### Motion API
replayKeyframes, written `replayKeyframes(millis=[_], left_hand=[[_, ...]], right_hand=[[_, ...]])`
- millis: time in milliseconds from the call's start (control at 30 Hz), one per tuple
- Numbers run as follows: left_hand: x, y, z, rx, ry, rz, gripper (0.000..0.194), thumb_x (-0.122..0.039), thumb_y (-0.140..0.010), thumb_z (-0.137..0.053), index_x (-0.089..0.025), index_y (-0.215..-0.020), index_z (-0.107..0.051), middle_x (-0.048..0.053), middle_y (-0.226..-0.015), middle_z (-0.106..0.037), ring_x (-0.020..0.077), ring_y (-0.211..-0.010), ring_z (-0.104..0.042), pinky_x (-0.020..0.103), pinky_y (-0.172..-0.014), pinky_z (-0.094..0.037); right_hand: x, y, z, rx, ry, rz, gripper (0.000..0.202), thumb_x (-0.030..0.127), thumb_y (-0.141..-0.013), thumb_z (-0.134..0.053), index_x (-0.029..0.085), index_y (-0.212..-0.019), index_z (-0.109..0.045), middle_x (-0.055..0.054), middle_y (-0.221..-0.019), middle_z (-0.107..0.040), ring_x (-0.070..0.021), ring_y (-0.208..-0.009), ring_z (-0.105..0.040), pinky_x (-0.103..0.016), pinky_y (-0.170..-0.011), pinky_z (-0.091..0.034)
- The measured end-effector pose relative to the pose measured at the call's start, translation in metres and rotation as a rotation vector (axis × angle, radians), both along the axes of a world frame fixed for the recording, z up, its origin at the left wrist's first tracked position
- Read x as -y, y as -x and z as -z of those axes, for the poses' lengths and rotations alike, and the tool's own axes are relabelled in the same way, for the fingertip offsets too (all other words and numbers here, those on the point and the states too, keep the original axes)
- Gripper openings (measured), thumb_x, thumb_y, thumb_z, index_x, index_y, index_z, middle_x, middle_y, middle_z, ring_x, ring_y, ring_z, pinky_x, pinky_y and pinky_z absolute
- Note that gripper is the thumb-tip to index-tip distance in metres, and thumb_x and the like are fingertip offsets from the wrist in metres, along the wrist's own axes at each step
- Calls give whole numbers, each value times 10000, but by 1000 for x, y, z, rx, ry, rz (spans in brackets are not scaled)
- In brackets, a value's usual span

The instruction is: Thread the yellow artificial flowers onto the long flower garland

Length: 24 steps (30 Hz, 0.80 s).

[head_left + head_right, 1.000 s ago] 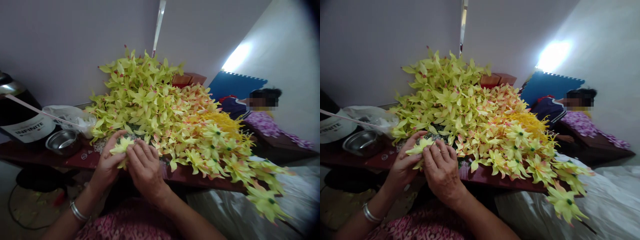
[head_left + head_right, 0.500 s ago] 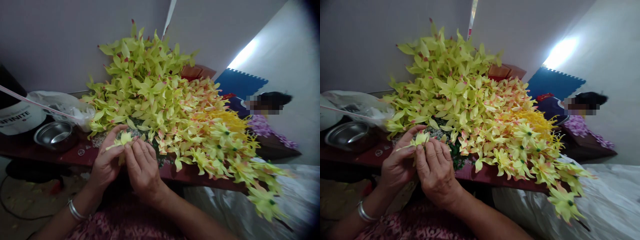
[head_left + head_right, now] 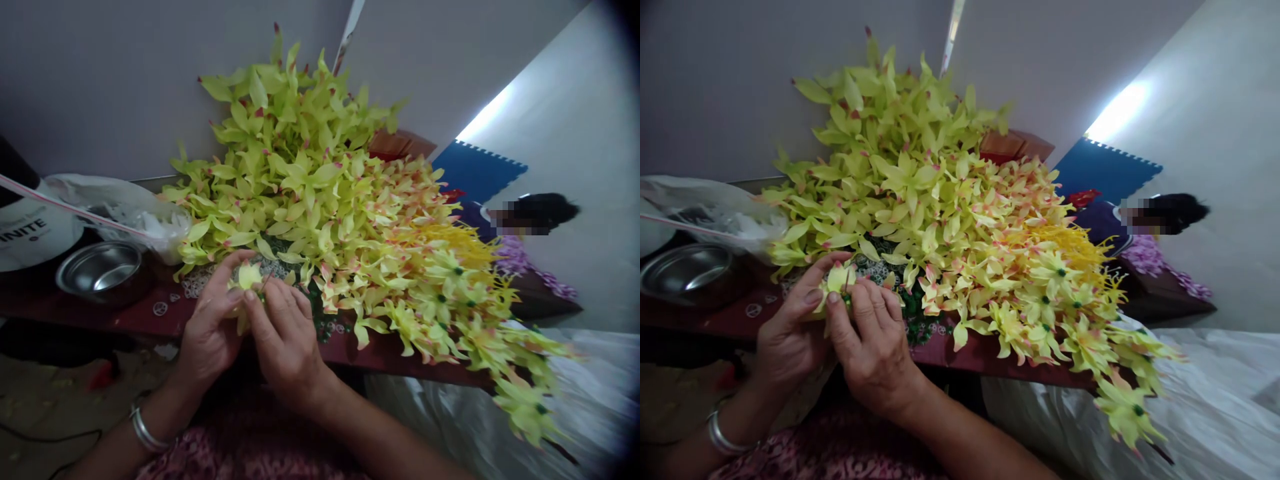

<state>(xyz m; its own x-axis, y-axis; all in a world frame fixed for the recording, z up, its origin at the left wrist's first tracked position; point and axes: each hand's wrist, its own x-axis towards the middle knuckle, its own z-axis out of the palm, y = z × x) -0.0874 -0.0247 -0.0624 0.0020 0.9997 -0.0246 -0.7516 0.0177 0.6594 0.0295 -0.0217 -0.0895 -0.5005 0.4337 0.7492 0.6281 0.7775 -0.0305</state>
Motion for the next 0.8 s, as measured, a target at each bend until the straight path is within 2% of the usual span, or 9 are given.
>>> replayKeyframes(millis=[100, 233, 400, 500, 600, 700, 800], left_hand=[[-1, -1, -1, -7, 9, -35, 441, -283, -712, -615, -181, -1134, -538, 33, -877, -644, 149, -784, -612, 193, -693, -482], [-2, -4, -7, -19, 53, -38, 416, -377, -732, -607, -189, -1100, -564, 18, -896, -636, 151, -821, -595, 195, -709, -477], [0, -12, -27, -21, 125, -5, 394, -469, -804, -522, -179, -1064, -587, 18, -806, -619, 149, -689, -578, 229, -619, -479], [2, -20, -40, -52, 146, 58, 391, -488, -839, -464, -184, -1055, -583, 30, -781, -616, 169, -679, -587, 265, -606, -488], [5, -29, -48, -95, 91, 140, 391, -479, -858, -442, -176, -1082, -542, 42, -781, -625, 156, -648, -593, 254, -578, -490], [12, -39, -52, -196, 43, 195, 434, -486, -833, -492, -189, -1150, -481, 35, -747, -633, 156, -577, -597, 266, -540, -495], [20, -44, -54, -451, 45, 218, 503, -486, -818, -514, -227, -1236, -411, 17, -639, -636, 166, -493, -587, 258, -465, -468]], right_hand=[[-4, -2, -3, -38, 38, -19, 304, 114, -883, -454, 82, -1181, -508, -191, -1152, -584, -254, -1169, -501, -425, -952, -411], [-6, -11, -17, -67, 103, -36, 283, 148, -878, -476, 114, -1151, -544, -170, -1102, -614, -227, -1104, -547, -397, -908, -434], [-2, -32, -40, -208, 224, -125, 381, 288, -896, -477, 122, -1238, -485, -151, -1163, -608, -206, -1129, -538, -368, -939, -425], [0, -45, -47, -257, 281, -156, 513, 382, -841, -560, 149, -1285, -452, -135, -1213, -592, -214, -1154, -528, -368, -979, -400], [1, -55, -49, -324, 388, -188, 440, 291, -828, -566, 157, -1244, -509, -109, -1204, -602, -205, -1119, -554, -343, -967, -408], [2, -63, -49, -554, 547, -190, 297, 206, -848, -491, 166, -1114, -616, -47, -973, -690, -156, -862, -637, -267, -796, -481], [2, -74, -52, -812, 753, -127, 235, 278, -840, -516, 171, -974, -677, 18, -661, -637, -108, -572, -551, -213, -560, -447]])
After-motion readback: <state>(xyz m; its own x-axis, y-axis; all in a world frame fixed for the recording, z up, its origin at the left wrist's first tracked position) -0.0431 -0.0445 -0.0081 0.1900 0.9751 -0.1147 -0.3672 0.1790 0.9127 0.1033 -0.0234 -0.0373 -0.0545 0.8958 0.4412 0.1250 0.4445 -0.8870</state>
